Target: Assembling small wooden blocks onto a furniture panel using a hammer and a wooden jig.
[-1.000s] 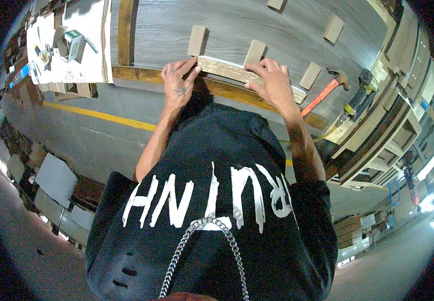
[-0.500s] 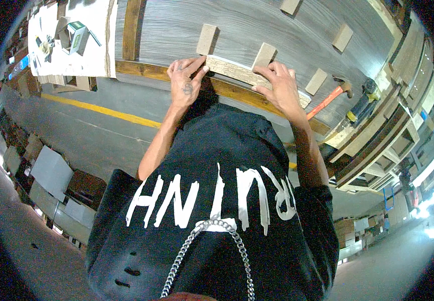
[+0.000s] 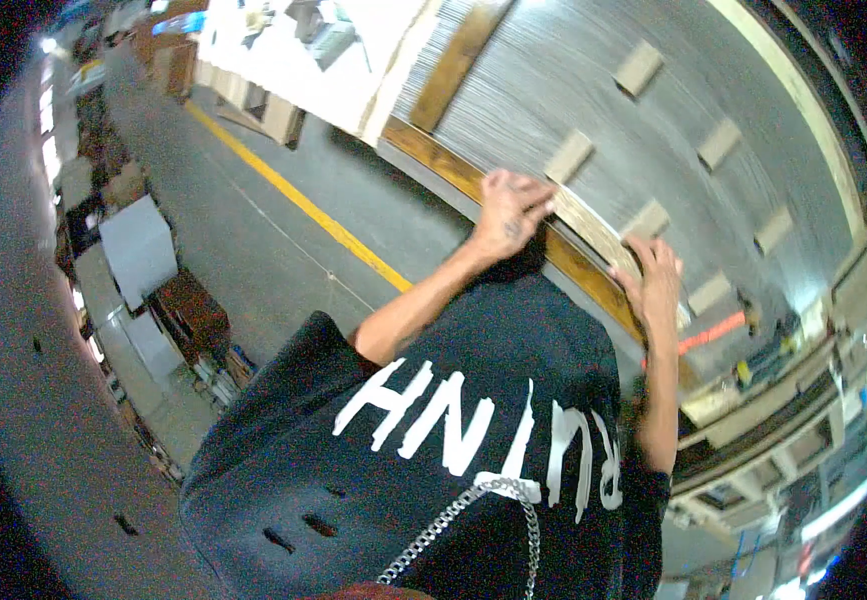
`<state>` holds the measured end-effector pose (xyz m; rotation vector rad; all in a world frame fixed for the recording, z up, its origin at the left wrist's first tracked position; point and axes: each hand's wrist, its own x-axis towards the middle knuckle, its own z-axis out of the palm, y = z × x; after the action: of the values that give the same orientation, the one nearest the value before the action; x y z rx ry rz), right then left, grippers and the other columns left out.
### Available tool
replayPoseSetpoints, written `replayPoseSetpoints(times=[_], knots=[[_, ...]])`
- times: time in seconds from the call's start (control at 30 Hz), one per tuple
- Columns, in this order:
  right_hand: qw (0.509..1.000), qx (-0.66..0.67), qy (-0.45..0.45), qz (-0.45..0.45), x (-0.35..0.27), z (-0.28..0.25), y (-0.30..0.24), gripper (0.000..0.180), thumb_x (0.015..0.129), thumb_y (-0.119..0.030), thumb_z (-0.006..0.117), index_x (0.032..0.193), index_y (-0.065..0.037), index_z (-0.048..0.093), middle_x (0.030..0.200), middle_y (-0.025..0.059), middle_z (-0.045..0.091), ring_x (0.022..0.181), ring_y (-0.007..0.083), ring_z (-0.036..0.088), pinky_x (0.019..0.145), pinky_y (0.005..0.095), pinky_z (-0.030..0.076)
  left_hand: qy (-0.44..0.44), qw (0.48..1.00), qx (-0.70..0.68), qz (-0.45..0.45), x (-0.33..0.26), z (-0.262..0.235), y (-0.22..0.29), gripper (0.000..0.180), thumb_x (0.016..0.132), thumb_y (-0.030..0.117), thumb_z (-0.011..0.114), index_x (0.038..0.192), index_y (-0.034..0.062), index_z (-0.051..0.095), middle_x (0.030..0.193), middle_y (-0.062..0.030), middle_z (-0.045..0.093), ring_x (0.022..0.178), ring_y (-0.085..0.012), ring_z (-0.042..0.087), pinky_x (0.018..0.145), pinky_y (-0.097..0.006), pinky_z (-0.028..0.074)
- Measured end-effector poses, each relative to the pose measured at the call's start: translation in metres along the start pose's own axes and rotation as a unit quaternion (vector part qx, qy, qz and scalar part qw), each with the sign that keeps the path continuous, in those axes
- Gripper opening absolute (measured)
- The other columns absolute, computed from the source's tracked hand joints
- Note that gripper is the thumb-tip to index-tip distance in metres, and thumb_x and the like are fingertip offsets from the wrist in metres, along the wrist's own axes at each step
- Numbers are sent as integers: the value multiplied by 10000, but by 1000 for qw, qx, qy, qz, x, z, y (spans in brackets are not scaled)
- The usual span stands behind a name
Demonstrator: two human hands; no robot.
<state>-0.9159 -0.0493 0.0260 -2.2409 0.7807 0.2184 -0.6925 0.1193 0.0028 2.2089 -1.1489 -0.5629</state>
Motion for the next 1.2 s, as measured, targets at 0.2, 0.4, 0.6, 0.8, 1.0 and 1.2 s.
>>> replayPoseSetpoints(times=[0.2, 0.4, 0.6, 0.8, 1.0, 1.2], knots=[[999, -9, 27, -32, 2, 1, -2, 501, 719, -308, 804, 1166, -146, 646, 994, 98, 546, 1013, 297, 542, 877, 423, 400, -11, 1000, -19, -3, 0, -7, 2, 295, 858, 199, 685, 1132, 94, 716, 1041, -71, 678, 1048, -255, 558, 1027, -464, 279], [999, -1, 39, -29, 3, 6, -4, 503, 716, -308, 805, 1163, -146, 640, 999, 94, 544, 1029, 302, 536, 899, 427, 383, -7, 1000, -19, -1, -1, -11, 1, 305, 864, 173, 686, 1158, 94, 707, 1090, -75, 681, 1061, -255, 557, 1041, -468, 270], [999, 16, 36, -32, 3, 3, -6, 494, 708, -282, 807, 1155, -154, 639, 993, 86, 554, 1033, 294, 542, 906, 427, 383, -14, 1000, -13, -1, -3, -10, 4, 307, 872, 218, 679, 1158, 109, 712, 1079, -75, 694, 1074, -254, 570, 1052, -460, 280], [998, 5, 57, -38, -8, 8, 10, 512, 715, -319, 805, 1163, -133, 639, 991, 97, 569, 1021, 305, 544, 896, 432, 397, -5, 1000, 15, 9, -2, 1, 3, 273, 866, 221, 687, 1110, 106, 728, 1056, -74, 697, 1039, -261, 570, 1004, -464, 325], [996, 25, 67, -62, 0, 12, 4, 449, 774, -353, 745, 1151, -129, 649, 1030, 103, 593, 1038, 308, 544, 920, 418, 382, -5, 1000, 7, 5, 0, -14, 3, 286, 879, 226, 703, 1145, 127, 729, 1063, -68, 706, 1032, -260, 560, 1004, -448, 311], [998, 54, 32, -14, -5, 3, 3, 453, 772, -343, 766, 1180, -177, 658, 1014, 78, 569, 1014, 273, 533, 904, 397, 372, -58, 998, 13, -21, 6, -17, 12, 317, 930, 255, 659, 1188, 76, 705, 1080, -77, 687, 1070, -250, 554, 1074, -431, 263]])
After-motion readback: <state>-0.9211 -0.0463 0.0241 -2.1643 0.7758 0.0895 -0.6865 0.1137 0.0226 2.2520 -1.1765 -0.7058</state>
